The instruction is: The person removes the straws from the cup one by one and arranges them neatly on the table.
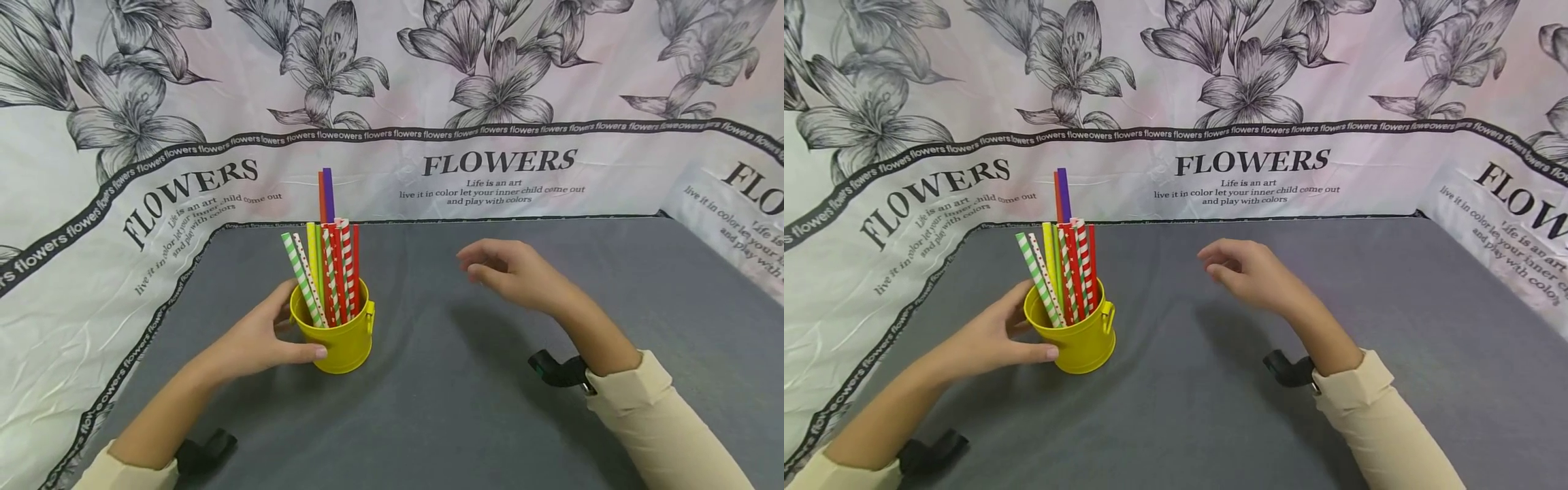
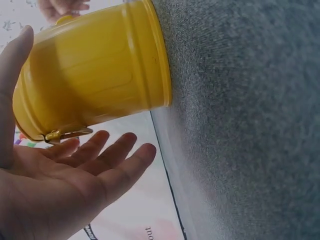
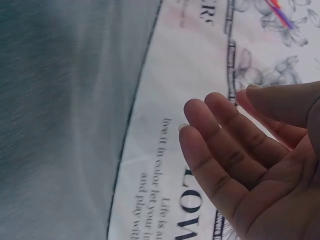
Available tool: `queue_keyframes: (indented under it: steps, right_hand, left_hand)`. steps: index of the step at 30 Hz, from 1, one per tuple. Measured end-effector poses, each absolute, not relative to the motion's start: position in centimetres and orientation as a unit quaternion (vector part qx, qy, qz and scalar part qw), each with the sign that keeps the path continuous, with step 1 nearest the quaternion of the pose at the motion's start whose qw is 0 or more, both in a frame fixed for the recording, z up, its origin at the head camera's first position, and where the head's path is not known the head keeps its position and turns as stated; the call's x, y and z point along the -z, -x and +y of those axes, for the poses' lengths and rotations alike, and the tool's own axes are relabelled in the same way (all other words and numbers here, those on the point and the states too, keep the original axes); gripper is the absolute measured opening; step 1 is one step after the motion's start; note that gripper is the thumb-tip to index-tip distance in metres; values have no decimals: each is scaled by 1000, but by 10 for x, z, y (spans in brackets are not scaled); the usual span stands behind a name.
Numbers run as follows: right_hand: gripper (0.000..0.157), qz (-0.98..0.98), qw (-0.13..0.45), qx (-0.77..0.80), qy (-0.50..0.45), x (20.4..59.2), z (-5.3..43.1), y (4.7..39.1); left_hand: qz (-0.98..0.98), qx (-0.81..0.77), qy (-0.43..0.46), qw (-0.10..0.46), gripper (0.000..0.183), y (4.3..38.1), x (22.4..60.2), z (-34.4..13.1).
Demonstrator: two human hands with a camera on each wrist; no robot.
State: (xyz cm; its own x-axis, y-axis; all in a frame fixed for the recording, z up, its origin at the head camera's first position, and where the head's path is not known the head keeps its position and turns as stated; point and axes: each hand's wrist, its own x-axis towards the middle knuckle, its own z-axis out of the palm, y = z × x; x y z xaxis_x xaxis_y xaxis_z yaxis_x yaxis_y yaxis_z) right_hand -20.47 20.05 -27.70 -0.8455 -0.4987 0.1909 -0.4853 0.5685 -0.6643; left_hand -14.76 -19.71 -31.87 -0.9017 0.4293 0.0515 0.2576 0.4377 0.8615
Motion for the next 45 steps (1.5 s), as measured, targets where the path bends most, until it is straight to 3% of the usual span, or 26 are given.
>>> queue_keyframes:
  steps: [16, 30, 45]
  right_hand:
    - [23, 845, 17, 427, 320, 263, 147, 225]
    - [19, 801, 83, 506, 308, 270, 74, 241]
    - [24, 792, 134, 499, 325, 275, 69, 240]
  left_hand:
    - [828, -518, -198, 89, 95, 156, 319, -189]
    - [785, -569, -231, 86, 98, 160, 323, -182]
    - [780, -576, -230, 86, 98, 159, 326, -180]
